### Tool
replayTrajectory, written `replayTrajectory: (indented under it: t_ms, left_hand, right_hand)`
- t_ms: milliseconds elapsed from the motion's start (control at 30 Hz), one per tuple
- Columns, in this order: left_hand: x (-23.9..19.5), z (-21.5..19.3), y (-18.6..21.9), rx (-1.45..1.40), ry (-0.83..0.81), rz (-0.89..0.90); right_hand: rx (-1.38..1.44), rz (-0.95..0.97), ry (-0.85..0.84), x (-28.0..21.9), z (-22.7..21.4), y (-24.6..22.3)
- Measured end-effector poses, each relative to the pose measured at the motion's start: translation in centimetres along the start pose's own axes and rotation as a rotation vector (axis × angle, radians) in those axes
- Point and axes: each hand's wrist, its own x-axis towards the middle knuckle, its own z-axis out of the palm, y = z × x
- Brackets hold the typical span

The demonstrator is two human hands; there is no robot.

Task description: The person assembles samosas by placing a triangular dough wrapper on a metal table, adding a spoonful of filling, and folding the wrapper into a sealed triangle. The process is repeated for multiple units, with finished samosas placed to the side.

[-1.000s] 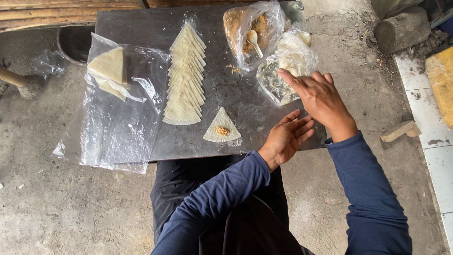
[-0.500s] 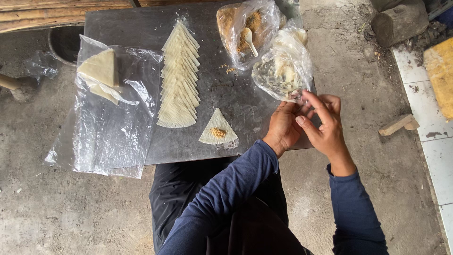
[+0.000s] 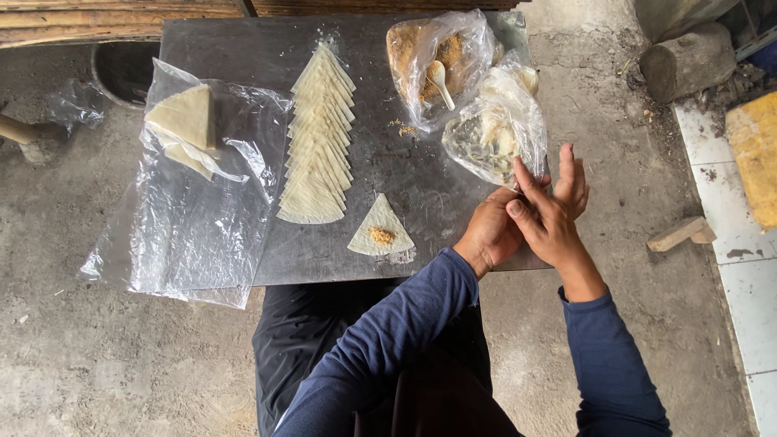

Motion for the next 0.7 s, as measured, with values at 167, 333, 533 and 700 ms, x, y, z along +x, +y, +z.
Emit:
replayTrajectory:
  t_ms: [167,333,533,700]
  left_hand:
    - [0.0,0.2,-0.5,0.044,-0.005,0.119]
    - [-0.2,0.1,-1.0,-0.008,0.071,0.157]
    - [0.0,0.0,-1.8,-0.036,0.143,0.224]
    - [0.4,0.1,-1.9,-0.111,0.138,0.243]
  right_hand:
    - [0.198,0.024,-0.048,-0.3,-0.9,-0.2]
    - [0.401,0.14,-0.139,-0.1,-2.2,-1.9]
    - [0.329,0.187,-0.121,-0.5,-1.6,-1.9]
    - [0.103,0.129,-0.01,-1.3,0.2,-1.4]
